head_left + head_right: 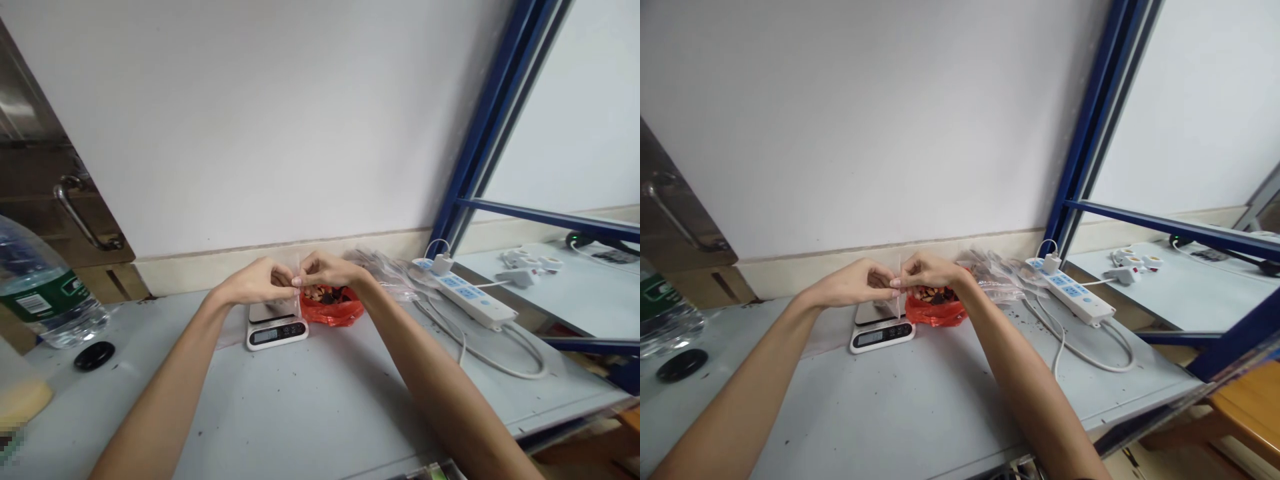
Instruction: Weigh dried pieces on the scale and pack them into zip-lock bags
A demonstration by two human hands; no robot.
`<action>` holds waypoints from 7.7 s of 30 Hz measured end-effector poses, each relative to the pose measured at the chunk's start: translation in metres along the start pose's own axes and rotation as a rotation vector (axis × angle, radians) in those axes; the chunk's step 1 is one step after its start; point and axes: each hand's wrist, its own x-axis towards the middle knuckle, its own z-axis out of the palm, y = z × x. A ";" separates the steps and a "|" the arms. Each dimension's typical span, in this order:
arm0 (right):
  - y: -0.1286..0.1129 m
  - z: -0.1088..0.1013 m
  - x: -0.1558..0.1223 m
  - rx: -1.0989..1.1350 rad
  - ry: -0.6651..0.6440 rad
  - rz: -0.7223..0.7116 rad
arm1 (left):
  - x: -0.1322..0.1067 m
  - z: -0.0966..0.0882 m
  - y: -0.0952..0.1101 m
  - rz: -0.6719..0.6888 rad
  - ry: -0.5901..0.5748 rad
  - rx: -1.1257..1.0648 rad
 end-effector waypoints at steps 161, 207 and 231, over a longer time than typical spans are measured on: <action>-0.014 -0.092 -0.105 -0.651 0.464 0.794 | 0.004 -0.004 -0.034 -0.018 0.109 0.368; -0.015 -0.027 -0.021 -0.054 0.257 0.274 | 0.027 0.007 -0.032 0.064 0.996 -0.021; -0.028 -0.003 -0.004 -0.423 0.680 0.389 | 0.018 0.002 -0.021 -0.084 0.628 -0.228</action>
